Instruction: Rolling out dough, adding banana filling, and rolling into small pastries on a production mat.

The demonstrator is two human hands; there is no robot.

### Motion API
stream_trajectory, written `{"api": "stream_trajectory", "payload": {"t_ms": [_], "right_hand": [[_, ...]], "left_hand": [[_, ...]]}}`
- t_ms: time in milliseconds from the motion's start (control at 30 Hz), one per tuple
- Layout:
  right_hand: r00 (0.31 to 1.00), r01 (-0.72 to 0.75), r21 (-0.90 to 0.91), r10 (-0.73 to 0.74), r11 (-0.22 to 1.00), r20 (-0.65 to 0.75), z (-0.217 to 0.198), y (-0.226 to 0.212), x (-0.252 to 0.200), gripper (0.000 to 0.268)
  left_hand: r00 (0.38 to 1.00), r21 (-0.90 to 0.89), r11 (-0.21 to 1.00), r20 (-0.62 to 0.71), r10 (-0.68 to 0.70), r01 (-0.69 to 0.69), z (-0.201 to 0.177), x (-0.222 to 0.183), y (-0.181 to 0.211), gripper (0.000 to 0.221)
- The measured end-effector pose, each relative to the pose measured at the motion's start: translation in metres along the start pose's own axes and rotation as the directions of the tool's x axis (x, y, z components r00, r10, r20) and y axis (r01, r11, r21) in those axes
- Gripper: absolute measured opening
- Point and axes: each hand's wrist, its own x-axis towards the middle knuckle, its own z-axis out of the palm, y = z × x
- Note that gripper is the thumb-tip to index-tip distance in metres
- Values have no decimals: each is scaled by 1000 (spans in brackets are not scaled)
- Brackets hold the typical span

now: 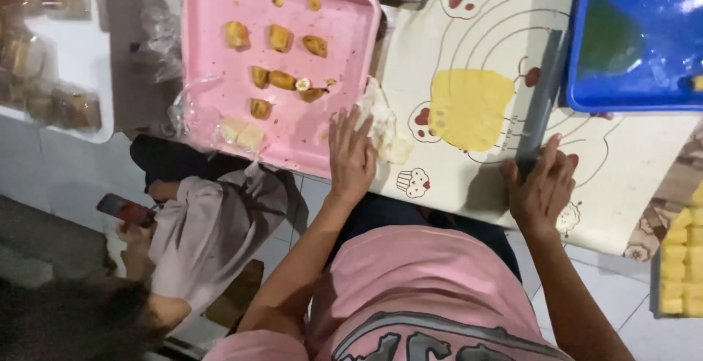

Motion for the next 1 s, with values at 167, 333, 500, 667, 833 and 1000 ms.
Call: {"api": "stream_trajectory", "payload": {"t_ms": [167, 333, 500, 667, 833, 1000], "right_hand": [[998, -38, -103, 43, 994, 45, -13, -28, 4, 89], [993, 3, -174, -23, 985, -112, -16, -57, 9, 80], [955, 225, -69, -234, 972, -182, -34, -119, 30, 53], [911, 346, -19, -340, 938, -232, -4, -174, 55, 48], [882, 428, 78, -398, 900, -250, -3, -221, 68, 46], [901, 424, 237, -380, 874, -207, -5, -234, 71, 44]], "left_hand": [[982, 68, 985, -114, -153, 161, -40, 1, -67, 43], [972, 92, 974, -131, -193, 206, -69, 4, -106, 43], [983, 248, 968, -183, 24, 23, -99, 53, -122, 38], [986, 319, 948, -164, 38, 16, -50, 107, -195, 58], [975, 420, 907, -207, 85, 10, 0, 147, -219, 71], [977, 474, 879, -205, 58, 47, 7, 161, -210, 37]]}}
